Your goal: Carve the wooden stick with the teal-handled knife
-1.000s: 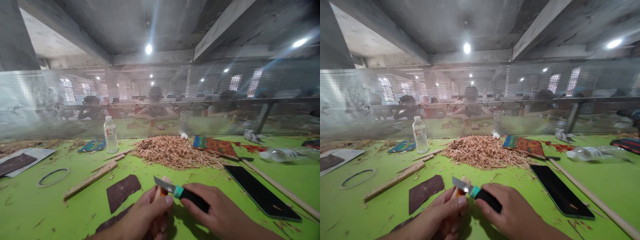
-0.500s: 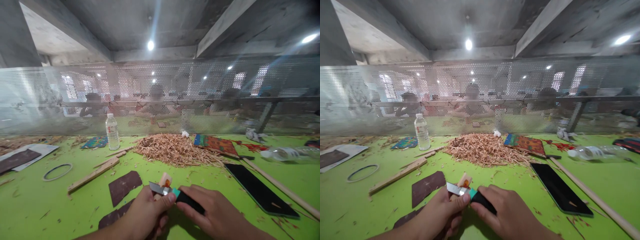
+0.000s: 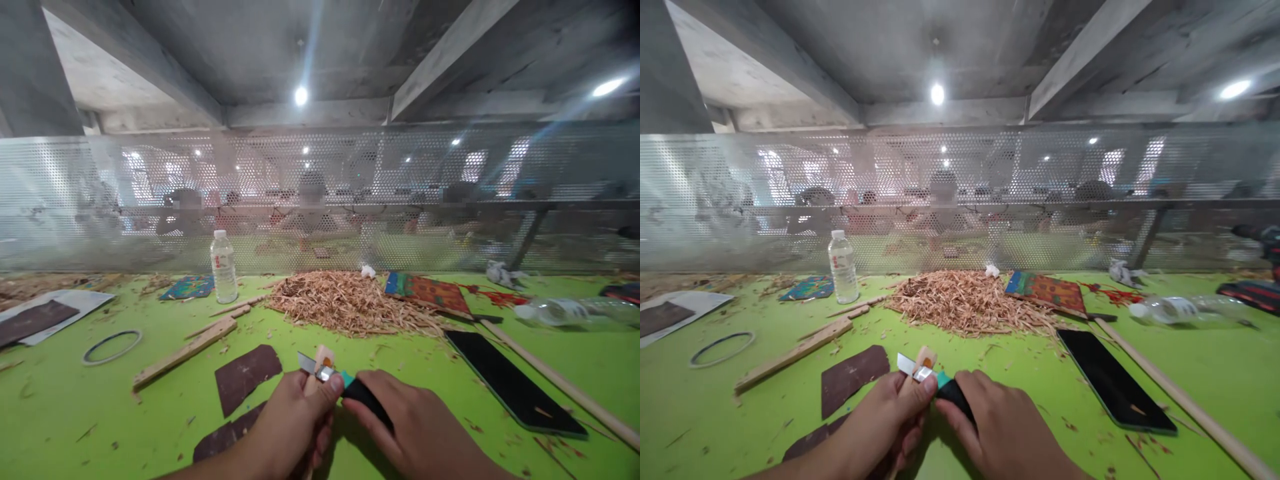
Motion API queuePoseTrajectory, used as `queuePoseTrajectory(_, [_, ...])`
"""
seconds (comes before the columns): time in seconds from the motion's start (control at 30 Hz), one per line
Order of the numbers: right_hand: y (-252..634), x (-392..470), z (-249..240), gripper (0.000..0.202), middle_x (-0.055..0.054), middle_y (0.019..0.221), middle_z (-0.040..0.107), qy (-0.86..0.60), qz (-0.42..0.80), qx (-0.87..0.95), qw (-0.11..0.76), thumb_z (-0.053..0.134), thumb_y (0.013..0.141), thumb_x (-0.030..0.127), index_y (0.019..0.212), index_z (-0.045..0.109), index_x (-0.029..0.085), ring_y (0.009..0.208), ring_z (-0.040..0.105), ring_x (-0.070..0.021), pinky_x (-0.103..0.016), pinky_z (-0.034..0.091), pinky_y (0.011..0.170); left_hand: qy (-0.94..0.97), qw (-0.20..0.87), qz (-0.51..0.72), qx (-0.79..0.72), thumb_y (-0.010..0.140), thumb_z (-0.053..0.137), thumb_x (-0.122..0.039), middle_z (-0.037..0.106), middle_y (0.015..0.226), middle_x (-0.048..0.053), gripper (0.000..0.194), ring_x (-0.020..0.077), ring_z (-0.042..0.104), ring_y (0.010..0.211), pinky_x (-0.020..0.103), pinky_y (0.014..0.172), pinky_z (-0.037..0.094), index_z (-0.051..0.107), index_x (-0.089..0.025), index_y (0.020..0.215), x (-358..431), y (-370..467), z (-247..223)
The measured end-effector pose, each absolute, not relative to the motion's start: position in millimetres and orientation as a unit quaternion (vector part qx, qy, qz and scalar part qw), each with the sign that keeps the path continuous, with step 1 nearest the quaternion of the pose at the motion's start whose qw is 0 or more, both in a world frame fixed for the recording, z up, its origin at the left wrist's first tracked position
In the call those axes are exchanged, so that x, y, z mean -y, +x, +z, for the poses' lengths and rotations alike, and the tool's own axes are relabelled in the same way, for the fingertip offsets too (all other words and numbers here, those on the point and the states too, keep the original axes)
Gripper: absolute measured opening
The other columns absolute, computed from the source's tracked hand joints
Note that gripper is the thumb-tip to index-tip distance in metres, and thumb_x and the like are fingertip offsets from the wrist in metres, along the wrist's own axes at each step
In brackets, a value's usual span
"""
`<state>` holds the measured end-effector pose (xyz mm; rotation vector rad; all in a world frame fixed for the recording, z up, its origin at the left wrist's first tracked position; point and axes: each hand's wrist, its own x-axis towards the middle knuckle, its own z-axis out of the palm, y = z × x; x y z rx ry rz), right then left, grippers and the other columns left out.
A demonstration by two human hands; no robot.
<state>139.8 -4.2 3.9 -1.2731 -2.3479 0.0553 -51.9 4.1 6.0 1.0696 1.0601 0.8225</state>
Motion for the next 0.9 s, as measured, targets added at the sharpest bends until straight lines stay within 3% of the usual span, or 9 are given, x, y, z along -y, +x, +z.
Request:
queuePoseTrajectory(0.4, [136, -11, 5, 0.029, -0.006, 0.086, 0.072, -0.503, -0.044, 0.843, 0.186, 0.044, 0.108, 0.043, 0.099, 0.059, 0.021, 0.068, 0.070, -0.0260, -0.031, 0.031, 0.055, 0.519, 0.638, 0.343, -0.454, 0.070, 0.067, -0.083, 0.048, 0.041, -0.006, 0.065, 0.0077, 0.040, 0.034, 0.022, 0.038, 0.031, 0.049, -0.022, 0.063, -22, -56, 13])
queuePoseTrajectory(0.7, [139, -5, 20, 0.032, -0.006, 0.085, 0.072, -0.510, -0.004, 0.834, 0.208, 0.047, 0.106, 0.046, 0.094, 0.062, 0.020, 0.070, 0.066, -0.0214, -0.029, 0.031, 0.059, 0.541, 0.635, 0.333, -0.439, 0.081, 0.069, -0.071, 0.056, 0.048, -0.005, 0.053, 0.0078, 0.046, 0.038, 0.020, 0.042, 0.036, 0.054, -0.020, 0.078, -13, -64, 20])
queuePoseTrajectory(0.9, [147, 0, 22, 0.035, -0.007, 0.085, 0.073, -0.518, -0.018, 0.834, 0.189, 0.049, 0.105, 0.048, 0.092, 0.063, 0.019, 0.071, 0.068, -0.0233, -0.030, 0.029, 0.058, 0.570, 0.618, 0.316, -0.440, 0.080, 0.070, -0.071, 0.053, 0.042, -0.004, 0.055, 0.0083, 0.044, 0.034, 0.019, 0.037, 0.033, 0.052, -0.020, 0.070, -13, -62, 18])
